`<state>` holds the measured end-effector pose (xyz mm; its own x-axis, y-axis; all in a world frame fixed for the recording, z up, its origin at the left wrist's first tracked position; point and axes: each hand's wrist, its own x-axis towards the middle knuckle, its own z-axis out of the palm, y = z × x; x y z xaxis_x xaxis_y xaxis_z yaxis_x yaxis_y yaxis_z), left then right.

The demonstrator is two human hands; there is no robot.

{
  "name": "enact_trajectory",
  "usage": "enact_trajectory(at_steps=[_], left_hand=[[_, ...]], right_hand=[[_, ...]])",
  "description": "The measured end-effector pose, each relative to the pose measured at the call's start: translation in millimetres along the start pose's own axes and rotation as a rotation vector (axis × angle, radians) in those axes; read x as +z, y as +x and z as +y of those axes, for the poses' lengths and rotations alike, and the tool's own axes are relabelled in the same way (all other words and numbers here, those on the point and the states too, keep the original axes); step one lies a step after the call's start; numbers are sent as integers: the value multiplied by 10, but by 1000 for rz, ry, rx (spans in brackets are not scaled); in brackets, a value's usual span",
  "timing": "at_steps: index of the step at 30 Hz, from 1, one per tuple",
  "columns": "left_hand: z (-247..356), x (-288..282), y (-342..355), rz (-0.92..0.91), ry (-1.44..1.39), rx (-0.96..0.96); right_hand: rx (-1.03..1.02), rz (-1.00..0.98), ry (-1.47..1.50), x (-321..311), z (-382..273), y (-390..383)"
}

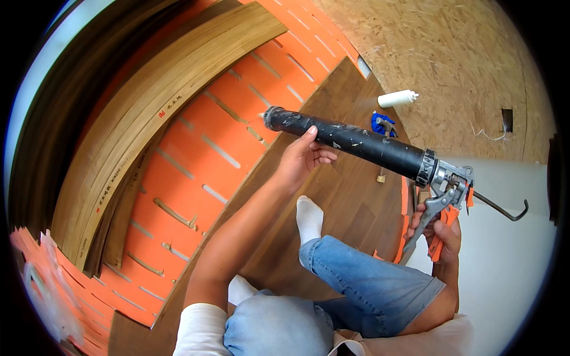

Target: The person installs wood flooring by applying adhesive from a tube and a glue bottle onto the underlayment, positioning and tapping the planks into place using a hammer, and marking a plank for cutting with a pencil and square tool.

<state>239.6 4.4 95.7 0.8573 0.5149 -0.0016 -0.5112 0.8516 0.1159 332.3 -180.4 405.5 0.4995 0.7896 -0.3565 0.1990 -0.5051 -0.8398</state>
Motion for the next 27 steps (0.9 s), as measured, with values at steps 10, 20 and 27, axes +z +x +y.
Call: enact_trajectory(at_steps=[10, 20, 27], left_hand=[[-282, -53, -823, 16, 533, -65], [-797, -529, -2775, 293, 432, -159], [-518, -452, -3125, 442, 593, -32]], right_hand=[[-203, 202, 246, -343, 162, 191], [-328, 71, 703, -556, 572, 1267], [-320, -1, 987, -273, 682, 2652]])
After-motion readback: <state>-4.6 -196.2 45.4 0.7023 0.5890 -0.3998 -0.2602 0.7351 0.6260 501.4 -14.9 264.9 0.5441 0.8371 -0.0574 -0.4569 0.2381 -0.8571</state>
